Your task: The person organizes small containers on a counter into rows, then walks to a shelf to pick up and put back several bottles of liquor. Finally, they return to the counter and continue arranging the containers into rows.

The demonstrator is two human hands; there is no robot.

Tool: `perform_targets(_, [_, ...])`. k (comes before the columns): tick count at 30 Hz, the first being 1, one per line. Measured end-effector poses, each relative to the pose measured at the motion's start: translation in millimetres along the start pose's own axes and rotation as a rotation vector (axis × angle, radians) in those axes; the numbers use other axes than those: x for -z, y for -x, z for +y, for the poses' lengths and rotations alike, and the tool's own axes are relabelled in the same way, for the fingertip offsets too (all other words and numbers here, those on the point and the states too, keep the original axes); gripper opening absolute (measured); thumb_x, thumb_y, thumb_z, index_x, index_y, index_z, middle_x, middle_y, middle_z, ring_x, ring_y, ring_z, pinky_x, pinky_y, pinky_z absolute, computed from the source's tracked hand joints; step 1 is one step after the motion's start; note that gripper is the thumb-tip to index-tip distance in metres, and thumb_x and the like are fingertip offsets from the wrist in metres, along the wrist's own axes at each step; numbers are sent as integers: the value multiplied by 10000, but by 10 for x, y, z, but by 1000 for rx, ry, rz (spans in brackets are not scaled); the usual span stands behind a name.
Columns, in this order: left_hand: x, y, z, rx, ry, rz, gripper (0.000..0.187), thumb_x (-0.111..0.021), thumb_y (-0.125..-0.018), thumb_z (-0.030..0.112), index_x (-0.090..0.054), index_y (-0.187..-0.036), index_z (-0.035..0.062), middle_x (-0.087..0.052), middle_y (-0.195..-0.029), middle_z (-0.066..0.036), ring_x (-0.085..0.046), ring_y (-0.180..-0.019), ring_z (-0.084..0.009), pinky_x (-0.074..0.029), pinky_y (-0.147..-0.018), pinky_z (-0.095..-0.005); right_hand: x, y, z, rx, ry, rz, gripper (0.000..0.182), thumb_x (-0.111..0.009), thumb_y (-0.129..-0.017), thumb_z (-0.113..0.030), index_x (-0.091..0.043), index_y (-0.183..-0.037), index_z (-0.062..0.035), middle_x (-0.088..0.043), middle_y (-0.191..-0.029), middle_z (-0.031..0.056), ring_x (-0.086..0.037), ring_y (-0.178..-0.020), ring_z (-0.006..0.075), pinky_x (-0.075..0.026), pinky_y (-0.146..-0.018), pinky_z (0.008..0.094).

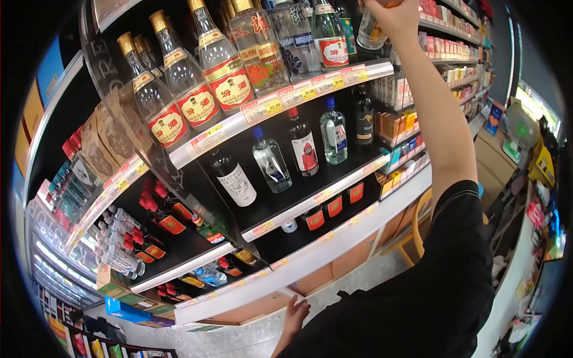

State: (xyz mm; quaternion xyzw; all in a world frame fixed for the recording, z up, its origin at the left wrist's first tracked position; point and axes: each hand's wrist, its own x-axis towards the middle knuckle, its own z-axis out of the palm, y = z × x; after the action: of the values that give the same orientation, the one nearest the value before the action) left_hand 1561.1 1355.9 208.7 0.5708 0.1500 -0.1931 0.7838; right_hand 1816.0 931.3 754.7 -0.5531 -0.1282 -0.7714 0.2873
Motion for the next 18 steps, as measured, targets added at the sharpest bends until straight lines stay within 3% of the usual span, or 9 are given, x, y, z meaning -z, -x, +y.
perform_targets(1, [62,30,-142,11,28,34,705,-681,-868,173,-278,-1434,54,-561,-1186,-131,-584,-1058,-222,-472,-880,-340,-43,3,83,53,93,24,702,-728,-643,-140,-400,-1250,-8,-583,-979,129,-587,-894,226,-481,-811,341])
perform_targets(2, [102,52,-256,22,58,67,710,-680,-870,191,-272,-1435,55,-569,-1177,-129,-583,-1064,-230,-471,-874,-333,-31,7,76,-127,-93,-108,736,-729,-631,-169,-395,-1262,8,-585,-1021,163,-587,-957,261,-475,-856,357])
perform_targets(3, [105,76,-304,13,65,71,710,-680,-870,191,-272,-1435,55,-569,-1177,-129,-583,-1064,-230,-471,-874,-333,-70,-18,157,-123,-104,-107,736,-729,-631,-169,-395,-1262,8,-585,-1021,163,-587,-957,261,-475,-856,357])
perform_targets(5, [153,150,-353,48,173,252,729,-686,-863,192,-252,-1438,77,-579,-1165,-136,-597,-1049,-261,-488,-827,-344,-151,-35,313,-107,146,-173,750,-728,-622,-208,-397,-1256,15,-586,-1057,193,-584,-1013,294,-469,-893,372])
perform_targets(6, [189,172,-378,44,179,261,729,-686,-863,192,-252,-1438,77,-579,-1165,-136,-597,-1049,-261,-488,-827,-344,-180,-23,349,-143,49,-200,755,-725,-618,-236,-401,-1251,18,-587,-1089,218,-583,-1038,325,-467,-911,380])
perform_targets(8, [240,196,-399,9,237,356,641,-633,-896,206,-287,-1423,88,-566,-1189,-196,-583,-1067,-357,-487,-864,-463,-232,-26,373,-179,87,-260,751,-725,-622,-234,-400,-1248,23,-585,-1091,226,-582,-1037,335,-468,-911,384])
perform_targets(14, [185,150,-283,-20,233,452,615,-603,-913,221,-288,-1427,100,-585,-1158,-166,-607,-1014,-318,-497,-789,-409,-379,25,623,-218,127,-303,709,-742,-633,-250,-438,-1208,33,-607,-1053,250,-596,-1015,370,-477,-893,411])
perform_targets(18, [78,37,-255,8,227,448,616,-599,-916,235,-287,-1432,107,-577,-1179,-154,-597,-1032,-312,-481,-814,-404,-441,-5,663,-259,212,-336,707,-753,-629,-272,-457,-1196,31,-610,-1035,264,-596,-998,387,-480,-889,424])
